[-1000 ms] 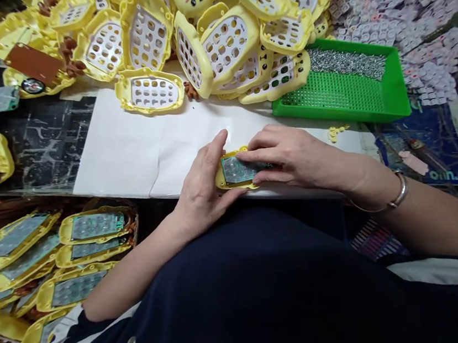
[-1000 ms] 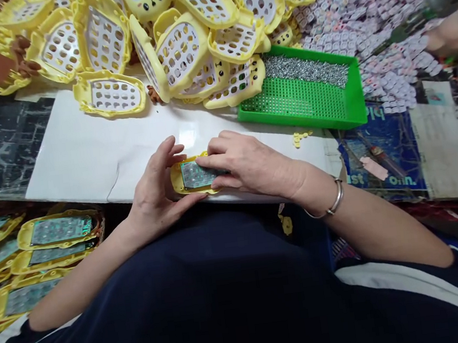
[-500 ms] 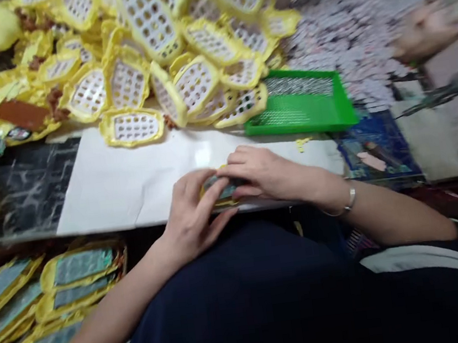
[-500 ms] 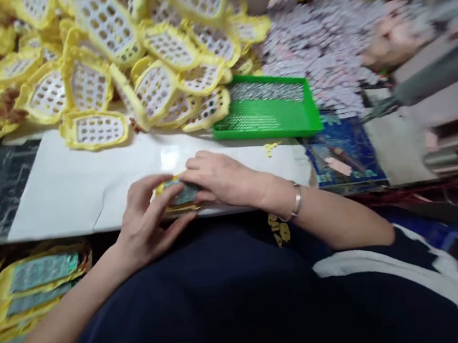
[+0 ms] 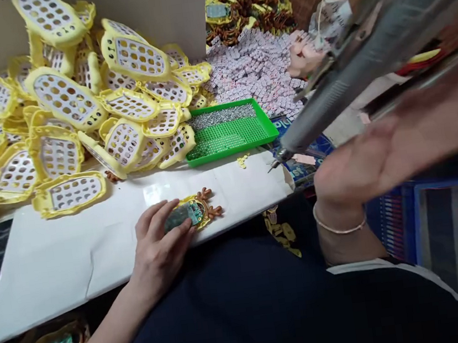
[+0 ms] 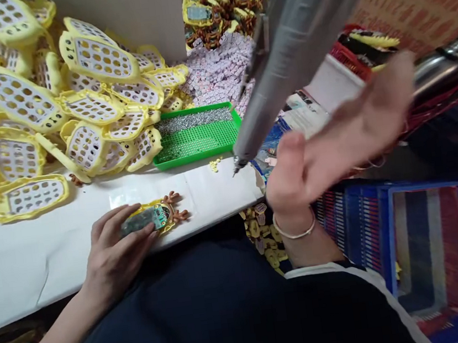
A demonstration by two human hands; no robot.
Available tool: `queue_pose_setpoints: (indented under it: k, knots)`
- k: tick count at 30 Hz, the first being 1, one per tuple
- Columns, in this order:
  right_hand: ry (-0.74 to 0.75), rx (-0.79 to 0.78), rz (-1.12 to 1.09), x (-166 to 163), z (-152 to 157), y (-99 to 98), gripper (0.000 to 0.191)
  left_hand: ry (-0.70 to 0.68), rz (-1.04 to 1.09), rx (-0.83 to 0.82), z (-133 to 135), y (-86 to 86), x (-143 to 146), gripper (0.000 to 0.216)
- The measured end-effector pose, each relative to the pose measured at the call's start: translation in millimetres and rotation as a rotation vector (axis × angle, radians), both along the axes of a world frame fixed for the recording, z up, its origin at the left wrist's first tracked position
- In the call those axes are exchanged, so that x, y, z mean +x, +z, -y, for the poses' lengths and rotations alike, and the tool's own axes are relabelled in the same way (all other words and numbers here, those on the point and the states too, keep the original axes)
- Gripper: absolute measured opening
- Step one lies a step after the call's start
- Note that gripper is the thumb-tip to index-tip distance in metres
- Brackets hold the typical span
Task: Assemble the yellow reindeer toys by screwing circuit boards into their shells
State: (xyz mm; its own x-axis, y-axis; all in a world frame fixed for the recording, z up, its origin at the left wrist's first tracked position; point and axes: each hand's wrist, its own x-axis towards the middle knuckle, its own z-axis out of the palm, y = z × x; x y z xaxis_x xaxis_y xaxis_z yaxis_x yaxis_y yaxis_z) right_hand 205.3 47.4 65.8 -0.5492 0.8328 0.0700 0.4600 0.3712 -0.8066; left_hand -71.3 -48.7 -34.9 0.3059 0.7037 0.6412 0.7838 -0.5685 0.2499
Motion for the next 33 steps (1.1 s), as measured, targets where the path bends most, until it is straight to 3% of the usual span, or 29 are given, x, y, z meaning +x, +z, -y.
queue_pose_setpoints:
  k: [2, 4, 9, 12, 17, 23, 29, 31, 33]
  knots:
    - [-0.145, 0.138, -0.150, 8, -15, 3.1, 0.065, -0.023, 0.006, -0.050, 0, -1.6, -2, 0.012]
    - [-0.191, 0.276, -0.292, 7, -26, 4.3, 0.060, -0.048, 0.025, -0.112, 0, -2.3, -3, 0.009]
    - [0.098, 0.207, -0.462, -13, -46, 6.6, 0.056, -0.046, 0.074, -0.163, -6, -2.4, 5, 0.008]
    - [0.115, 0.231, -0.400, -26, -63, 6.0, 0.059, -0.074, 0.099, -0.172, -19, -2.1, 21, 0.008]
    - [-0.094, 0.287, -0.306, -31, -90, 2.2, 0.061, -0.156, 0.089, -0.183, -40, -0.1, 48, 0.008]
    - [-0.239, 0.350, -0.368, -13, -111, -20.5, 0.059, -0.167, 0.050, -0.251, -42, -0.9, 51, 0.019]
    - [-0.250, 0.376, 0.067, -2, -115, -38.3, 0.059, -0.184, -0.028, -0.240, -45, -6.5, 45, 0.016]
    - [-0.281, 0.334, 0.022, -3, -112, -39.8, 0.056, -0.204, -0.051, -0.241, -46, -7.9, 44, 0.019]
    - [-0.302, 0.280, -0.181, -7, -110, -41.0, 0.050, -0.210, -0.046, -0.254, -47, -8.3, 43, 0.020]
